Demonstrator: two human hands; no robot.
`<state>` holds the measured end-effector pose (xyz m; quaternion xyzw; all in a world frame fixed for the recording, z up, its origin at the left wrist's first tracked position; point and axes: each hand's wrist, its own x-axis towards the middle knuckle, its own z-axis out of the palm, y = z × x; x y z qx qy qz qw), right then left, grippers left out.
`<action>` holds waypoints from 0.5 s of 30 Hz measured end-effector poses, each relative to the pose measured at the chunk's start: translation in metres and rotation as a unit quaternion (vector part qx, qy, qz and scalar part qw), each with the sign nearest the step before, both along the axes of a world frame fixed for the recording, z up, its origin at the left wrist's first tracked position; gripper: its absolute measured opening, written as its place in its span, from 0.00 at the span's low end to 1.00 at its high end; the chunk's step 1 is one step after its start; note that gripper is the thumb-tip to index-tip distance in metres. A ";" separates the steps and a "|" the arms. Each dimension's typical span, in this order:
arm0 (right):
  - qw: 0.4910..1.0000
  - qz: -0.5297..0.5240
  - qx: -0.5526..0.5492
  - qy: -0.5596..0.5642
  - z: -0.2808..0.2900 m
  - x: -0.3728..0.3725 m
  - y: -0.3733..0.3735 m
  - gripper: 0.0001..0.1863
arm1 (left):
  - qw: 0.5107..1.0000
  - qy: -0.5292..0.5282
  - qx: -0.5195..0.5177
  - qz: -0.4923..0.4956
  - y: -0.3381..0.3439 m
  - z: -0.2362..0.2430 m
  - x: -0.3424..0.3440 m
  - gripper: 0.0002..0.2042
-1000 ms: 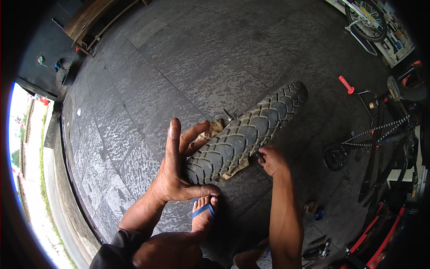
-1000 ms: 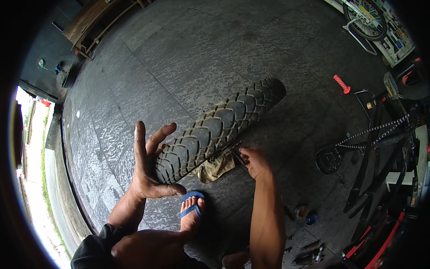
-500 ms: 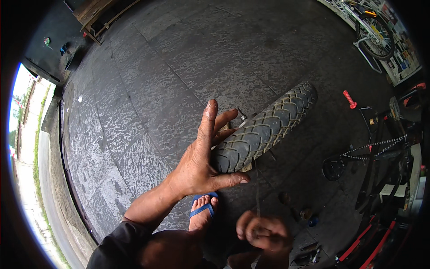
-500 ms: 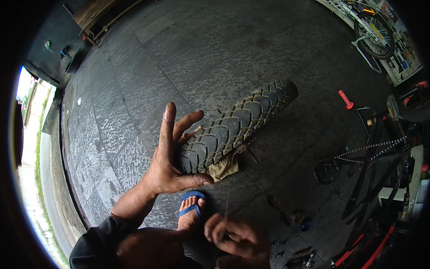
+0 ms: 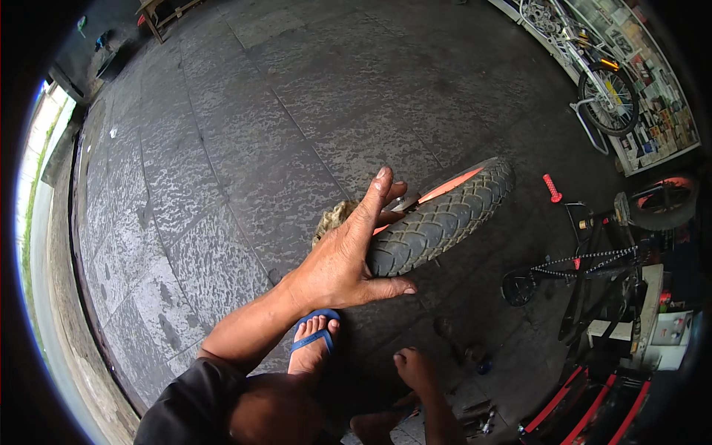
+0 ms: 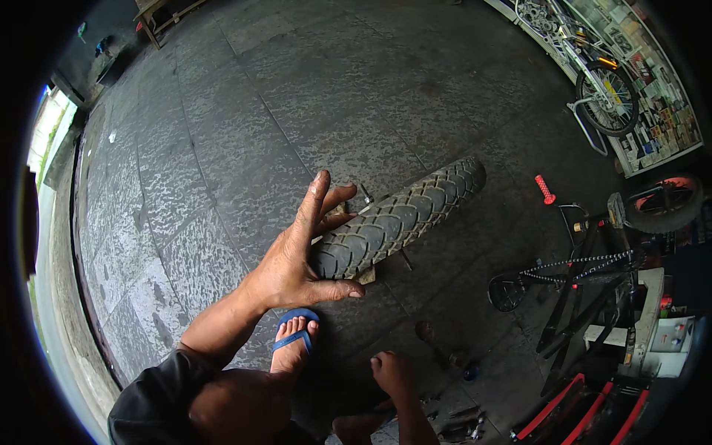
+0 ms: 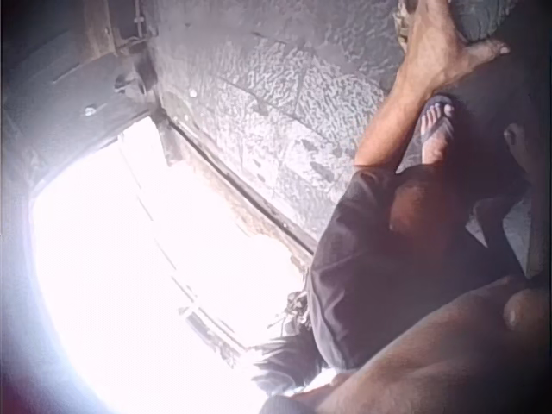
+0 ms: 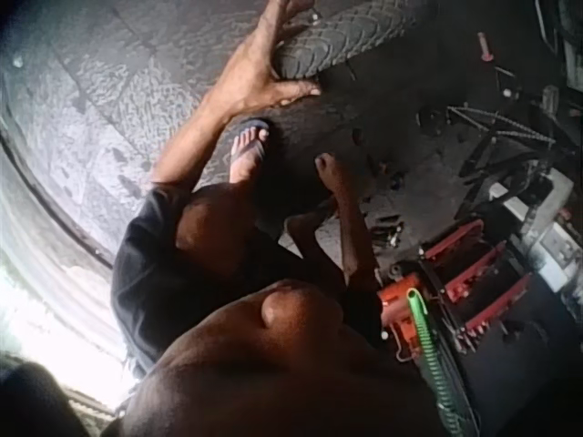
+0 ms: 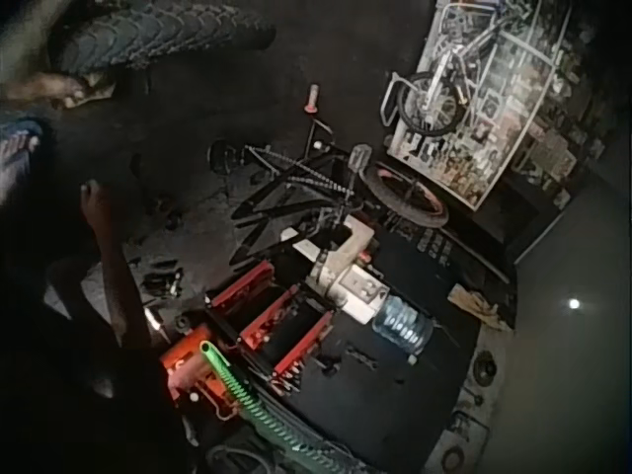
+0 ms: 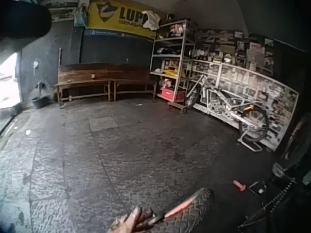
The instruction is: The person handles and greases bearing parts from a bicycle wheel by hand, wipes their hands with a cloth, and works on the wheel axle using pliers.
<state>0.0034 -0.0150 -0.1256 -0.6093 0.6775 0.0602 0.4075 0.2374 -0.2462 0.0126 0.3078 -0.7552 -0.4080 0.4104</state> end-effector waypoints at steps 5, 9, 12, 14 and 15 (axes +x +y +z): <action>0.977 -0.193 -0.082 -0.041 -0.013 0.014 0.001 0.16 | 1.000 0.002 0.008 -0.013 0.003 -0.001 0.008 0.67; 0.974 -0.138 -0.172 0.048 -0.007 0.010 -0.025 0.15 | 1.000 0.000 0.004 0.001 0.007 -0.007 0.014 0.69; 0.934 -0.135 -0.327 0.051 0.004 0.015 -0.044 0.17 | 1.000 0.013 -0.011 -0.014 0.011 -0.007 0.017 0.68; 0.947 -0.185 -0.262 0.010 0.002 0.008 -0.053 0.17 | 1.000 -0.006 0.001 -0.017 0.014 -0.004 0.020 0.69; 0.951 -0.235 -0.196 -0.030 0.003 0.002 -0.058 0.17 | 1.000 -0.007 0.004 -0.018 0.014 -0.005 0.020 0.69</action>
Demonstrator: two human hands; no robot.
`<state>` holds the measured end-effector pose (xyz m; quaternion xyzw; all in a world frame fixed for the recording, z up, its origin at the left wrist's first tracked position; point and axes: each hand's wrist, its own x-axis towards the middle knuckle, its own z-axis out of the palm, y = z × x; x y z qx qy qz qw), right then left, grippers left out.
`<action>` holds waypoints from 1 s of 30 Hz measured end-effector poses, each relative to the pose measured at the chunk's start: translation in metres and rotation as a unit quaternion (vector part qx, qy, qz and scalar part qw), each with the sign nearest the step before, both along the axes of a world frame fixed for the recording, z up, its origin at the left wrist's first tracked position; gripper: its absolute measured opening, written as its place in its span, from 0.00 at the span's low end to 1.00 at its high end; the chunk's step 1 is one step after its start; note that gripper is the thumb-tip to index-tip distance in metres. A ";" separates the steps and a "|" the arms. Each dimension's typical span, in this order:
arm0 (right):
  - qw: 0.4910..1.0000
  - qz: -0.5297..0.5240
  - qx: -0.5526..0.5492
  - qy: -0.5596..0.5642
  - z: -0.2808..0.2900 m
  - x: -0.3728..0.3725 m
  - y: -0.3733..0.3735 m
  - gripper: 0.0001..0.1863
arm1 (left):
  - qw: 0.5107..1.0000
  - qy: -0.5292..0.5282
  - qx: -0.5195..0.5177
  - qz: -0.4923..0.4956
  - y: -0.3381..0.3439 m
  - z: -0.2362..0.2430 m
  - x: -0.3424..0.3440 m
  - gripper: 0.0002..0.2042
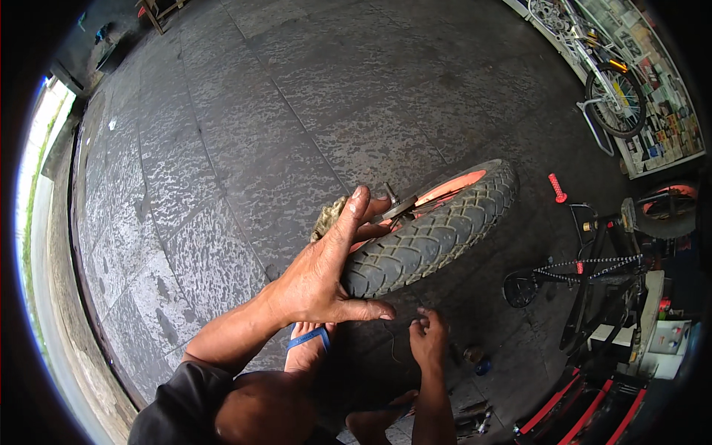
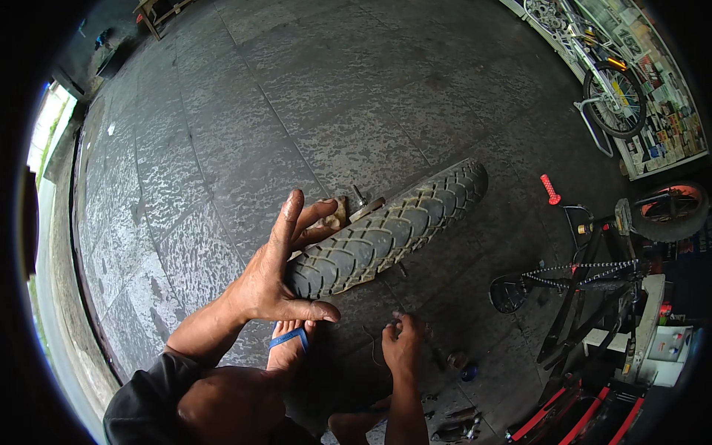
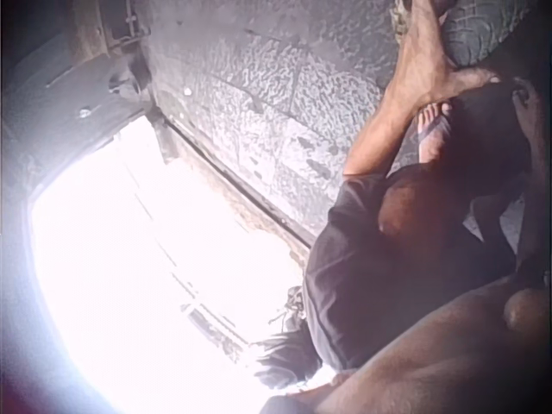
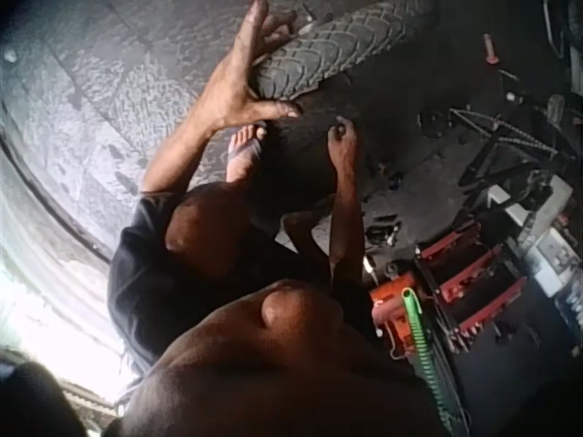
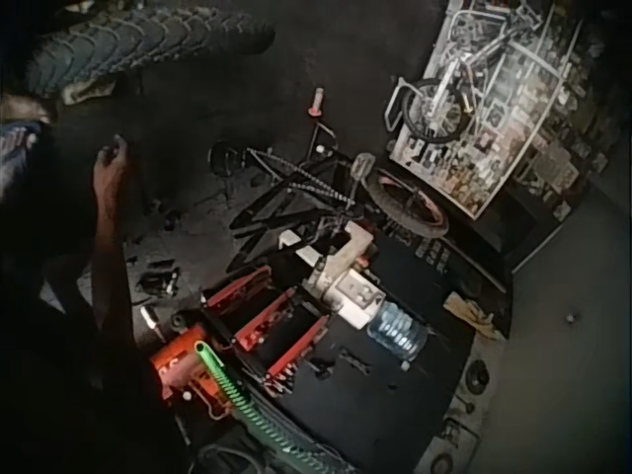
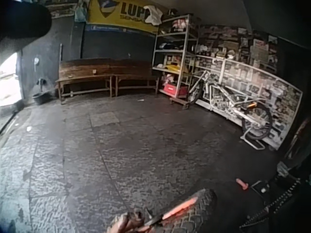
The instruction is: The person handles and greases bearing parts from a bicycle wheel by hand, wipes their hands with a cloth, and works on the wheel axle using pliers.
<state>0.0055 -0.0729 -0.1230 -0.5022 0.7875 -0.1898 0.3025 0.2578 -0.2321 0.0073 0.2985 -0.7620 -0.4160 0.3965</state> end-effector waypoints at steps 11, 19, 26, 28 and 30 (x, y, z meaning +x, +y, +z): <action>0.975 -0.142 0.013 -0.171 -0.013 -0.045 0.010 0.12 | 0.999 0.033 -0.005 0.004 -0.020 -0.004 -0.022 0.72; 0.861 -0.159 -0.449 -0.179 0.150 0.016 -0.091 0.37 | 0.942 0.288 0.163 0.053 -0.013 -0.002 -0.075 0.54; 0.823 -0.458 -0.321 -0.102 0.114 -0.051 -0.046 0.43 | 0.918 -0.310 0.059 0.241 0.000 -0.158 -0.040 0.35; 0.801 -0.494 -0.310 -0.135 0.094 -0.059 -0.032 0.43 | 0.871 -0.427 0.039 0.240 0.011 -0.186 -0.032 0.34; 0.760 -0.579 -0.227 -0.189 0.069 -0.065 -0.015 0.42 | 0.834 -0.520 0.092 0.159 0.017 -0.213 -0.022 0.30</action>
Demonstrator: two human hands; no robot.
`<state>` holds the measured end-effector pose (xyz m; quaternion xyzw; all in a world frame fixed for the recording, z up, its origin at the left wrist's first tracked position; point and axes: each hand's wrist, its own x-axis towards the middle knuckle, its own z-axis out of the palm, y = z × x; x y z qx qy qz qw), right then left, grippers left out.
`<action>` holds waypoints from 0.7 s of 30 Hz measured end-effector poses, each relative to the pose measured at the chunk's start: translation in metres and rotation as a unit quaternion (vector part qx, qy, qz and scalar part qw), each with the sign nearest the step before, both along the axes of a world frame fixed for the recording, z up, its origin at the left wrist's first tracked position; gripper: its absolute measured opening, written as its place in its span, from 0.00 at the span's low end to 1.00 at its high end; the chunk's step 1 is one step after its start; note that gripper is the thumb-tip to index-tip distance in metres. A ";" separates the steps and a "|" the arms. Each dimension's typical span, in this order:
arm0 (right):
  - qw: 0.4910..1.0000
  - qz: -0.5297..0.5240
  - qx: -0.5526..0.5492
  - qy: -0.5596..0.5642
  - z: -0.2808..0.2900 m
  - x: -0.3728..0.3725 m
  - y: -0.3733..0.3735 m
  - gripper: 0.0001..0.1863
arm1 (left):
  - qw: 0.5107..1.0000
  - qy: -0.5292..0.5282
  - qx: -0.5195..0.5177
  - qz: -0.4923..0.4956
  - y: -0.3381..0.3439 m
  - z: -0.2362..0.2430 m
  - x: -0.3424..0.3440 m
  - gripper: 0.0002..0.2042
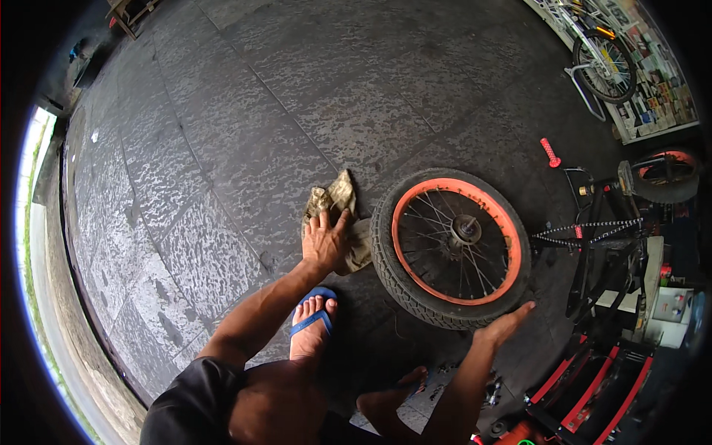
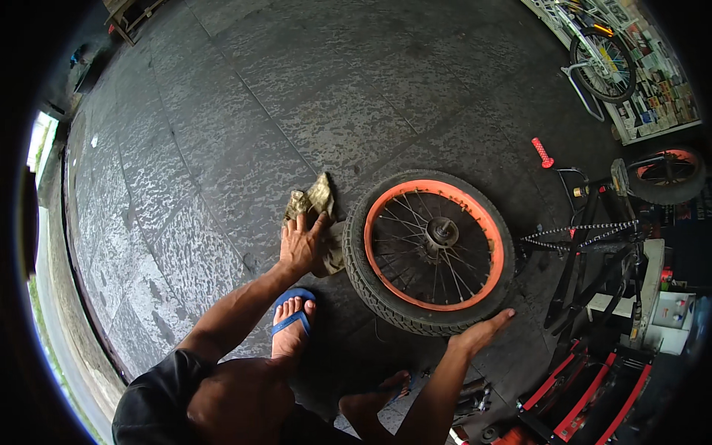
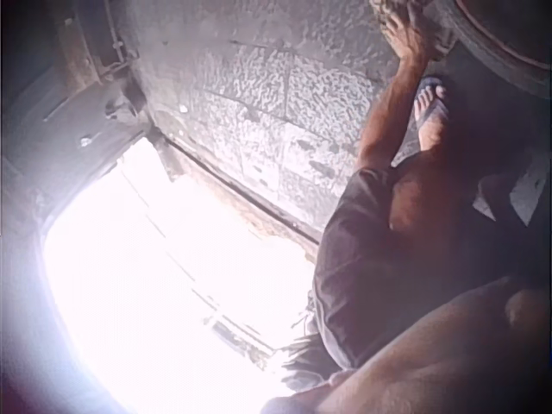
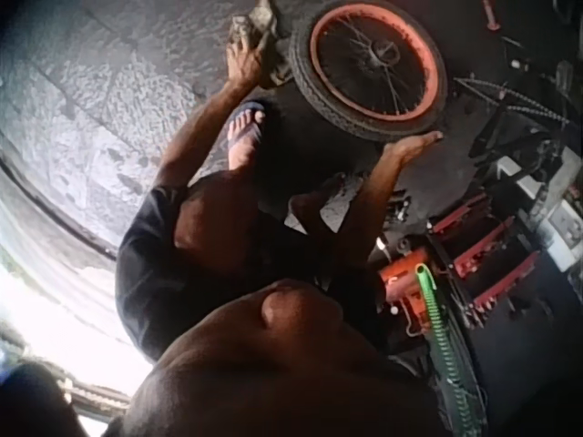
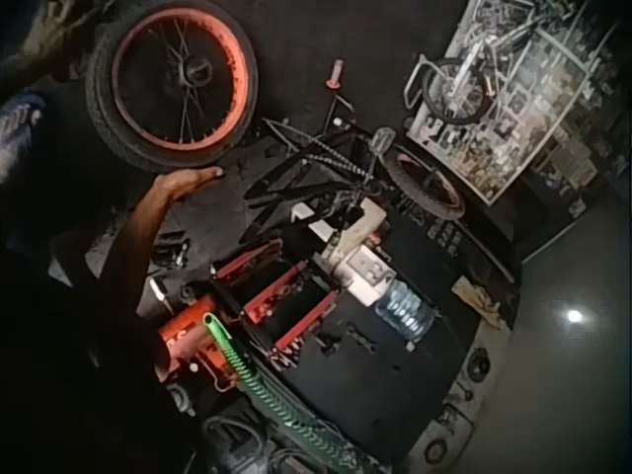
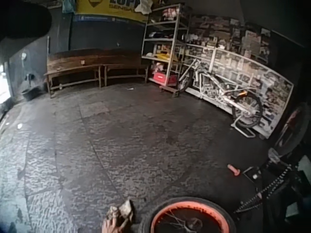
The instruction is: The person handles and greases bearing parts from a bicycle wheel by hand, wipes their hands with a cloth, and works on the wheel axle using pliers.
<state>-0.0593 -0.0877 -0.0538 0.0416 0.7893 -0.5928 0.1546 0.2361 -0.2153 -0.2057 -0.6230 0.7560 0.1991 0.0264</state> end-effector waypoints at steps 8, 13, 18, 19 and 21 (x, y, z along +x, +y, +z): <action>0.993 0.032 -0.109 -0.042 -0.080 -0.020 0.047 0.42 | 0.981 0.170 -0.068 0.068 0.003 -0.005 0.040 0.12; 0.992 0.044 0.115 -0.017 -0.054 -0.018 0.039 0.45 | 0.960 0.251 -0.049 0.117 0.030 0.067 0.056 0.19; 0.981 0.007 0.194 0.021 -0.050 -0.006 0.051 0.43 | 0.905 0.373 0.079 0.188 0.058 0.104 0.058 0.20; 0.985 0.058 0.126 0.106 -0.046 0.008 0.061 0.41 | 0.868 0.432 0.133 0.205 0.065 0.106 0.058 0.19; 0.979 0.156 0.018 0.130 -0.025 0.049 0.065 0.36 | 0.755 0.562 0.247 0.230 0.073 0.127 0.040 0.18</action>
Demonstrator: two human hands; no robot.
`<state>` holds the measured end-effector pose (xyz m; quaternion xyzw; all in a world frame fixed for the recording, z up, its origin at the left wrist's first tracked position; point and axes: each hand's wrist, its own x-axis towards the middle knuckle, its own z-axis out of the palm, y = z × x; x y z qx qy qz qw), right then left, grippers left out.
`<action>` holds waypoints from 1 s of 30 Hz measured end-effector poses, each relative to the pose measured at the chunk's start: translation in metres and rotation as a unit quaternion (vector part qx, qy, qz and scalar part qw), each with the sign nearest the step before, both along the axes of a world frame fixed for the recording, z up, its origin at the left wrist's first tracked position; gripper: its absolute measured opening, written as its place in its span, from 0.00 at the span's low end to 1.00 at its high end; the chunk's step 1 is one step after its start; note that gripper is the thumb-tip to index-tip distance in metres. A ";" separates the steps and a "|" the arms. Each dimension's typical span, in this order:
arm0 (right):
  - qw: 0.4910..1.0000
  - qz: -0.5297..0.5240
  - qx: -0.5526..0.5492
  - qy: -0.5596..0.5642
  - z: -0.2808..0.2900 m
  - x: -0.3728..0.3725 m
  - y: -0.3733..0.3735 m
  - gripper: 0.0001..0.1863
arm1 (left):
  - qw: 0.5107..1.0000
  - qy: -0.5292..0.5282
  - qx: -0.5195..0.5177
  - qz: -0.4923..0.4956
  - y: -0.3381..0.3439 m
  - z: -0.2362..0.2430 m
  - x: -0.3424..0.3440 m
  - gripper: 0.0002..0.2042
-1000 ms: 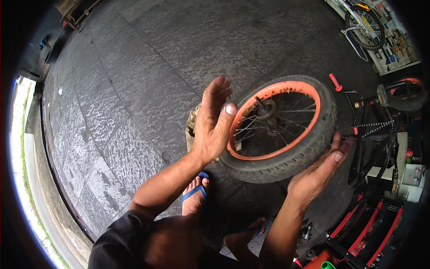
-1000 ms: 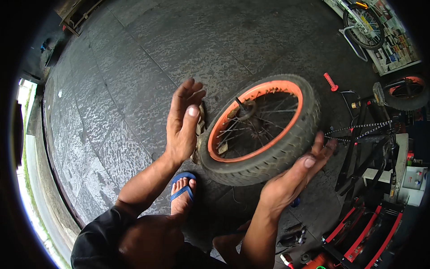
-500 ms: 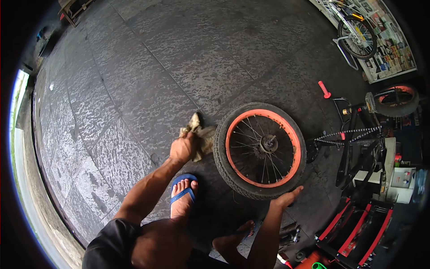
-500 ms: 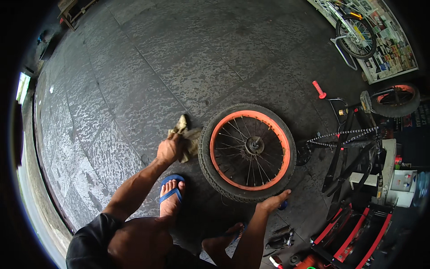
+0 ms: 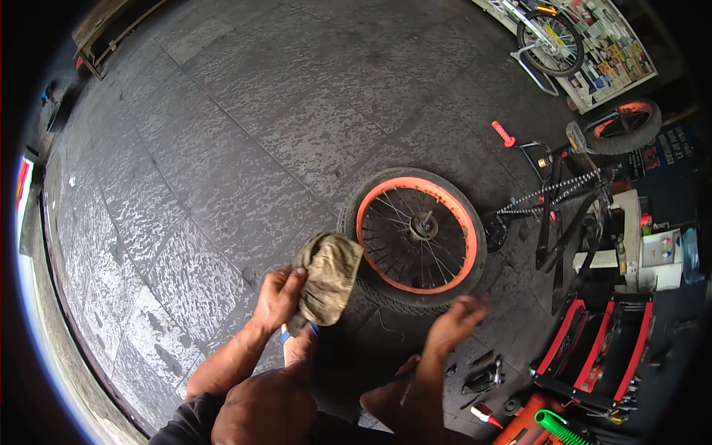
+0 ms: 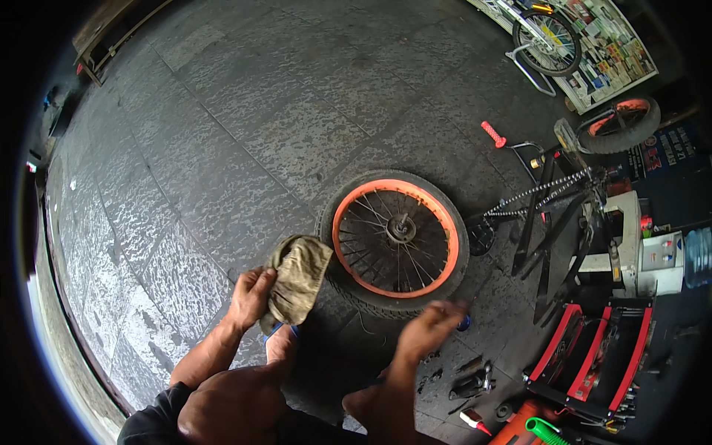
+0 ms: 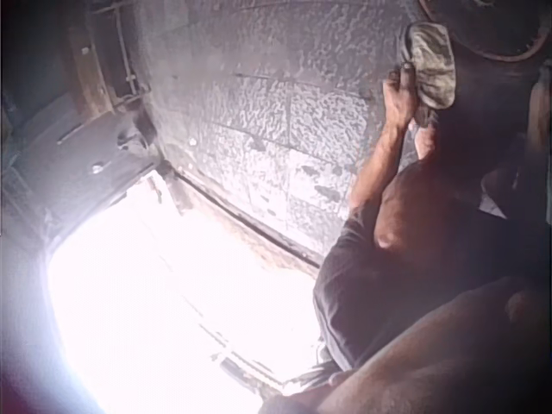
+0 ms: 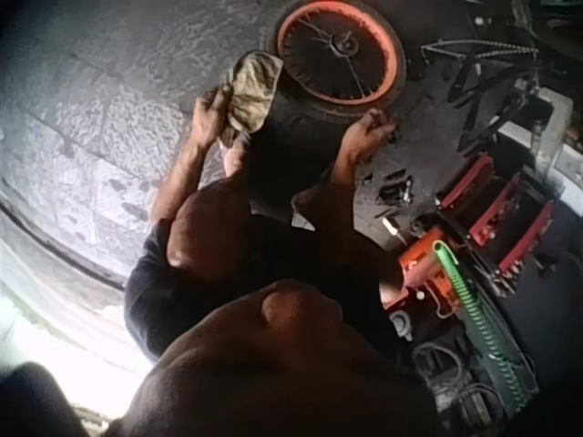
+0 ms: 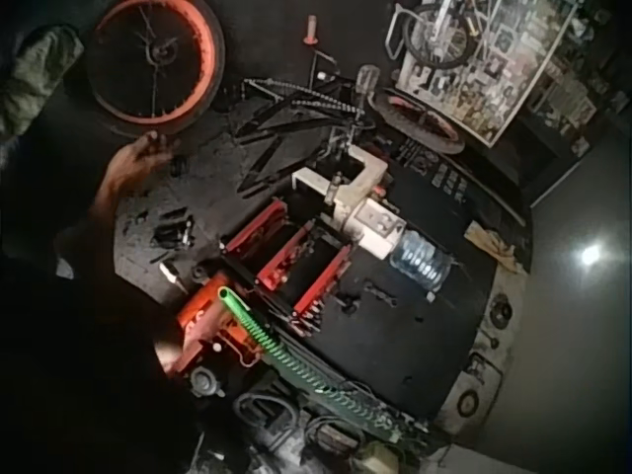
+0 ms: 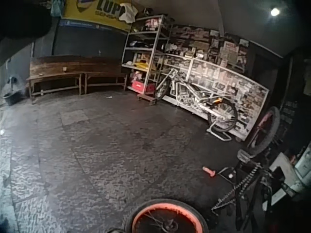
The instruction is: The person handles and greases bearing parts from a bicycle wheel by hand, wipes their hands with a cloth, and works on the wheel axle using pliers.
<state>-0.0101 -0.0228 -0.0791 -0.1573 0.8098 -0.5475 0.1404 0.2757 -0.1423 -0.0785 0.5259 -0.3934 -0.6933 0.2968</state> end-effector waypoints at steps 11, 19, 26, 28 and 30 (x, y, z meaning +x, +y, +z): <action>0.954 0.265 -0.025 -0.135 0.004 0.142 -0.024 0.13 | 0.994 -0.042 -0.100 0.012 0.013 0.007 -0.018 0.15; 0.972 0.096 -0.190 0.105 0.056 0.151 -0.025 0.10 | 0.962 -0.097 -0.256 -0.019 0.007 0.051 -0.019 0.11; 0.696 0.195 -0.506 -0.471 0.077 0.168 -0.017 0.16 | 0.945 0.268 0.031 -0.185 0.027 0.110 -0.049 0.29; 0.468 0.337 -0.620 -0.531 0.075 0.156 -0.011 0.13 | 0.974 0.116 -0.034 -0.193 0.037 0.126 -0.065 0.31; 0.809 0.285 -0.440 -0.264 0.079 0.143 -0.010 0.17 | 0.974 0.062 -0.142 -0.168 0.046 0.137 -0.095 0.31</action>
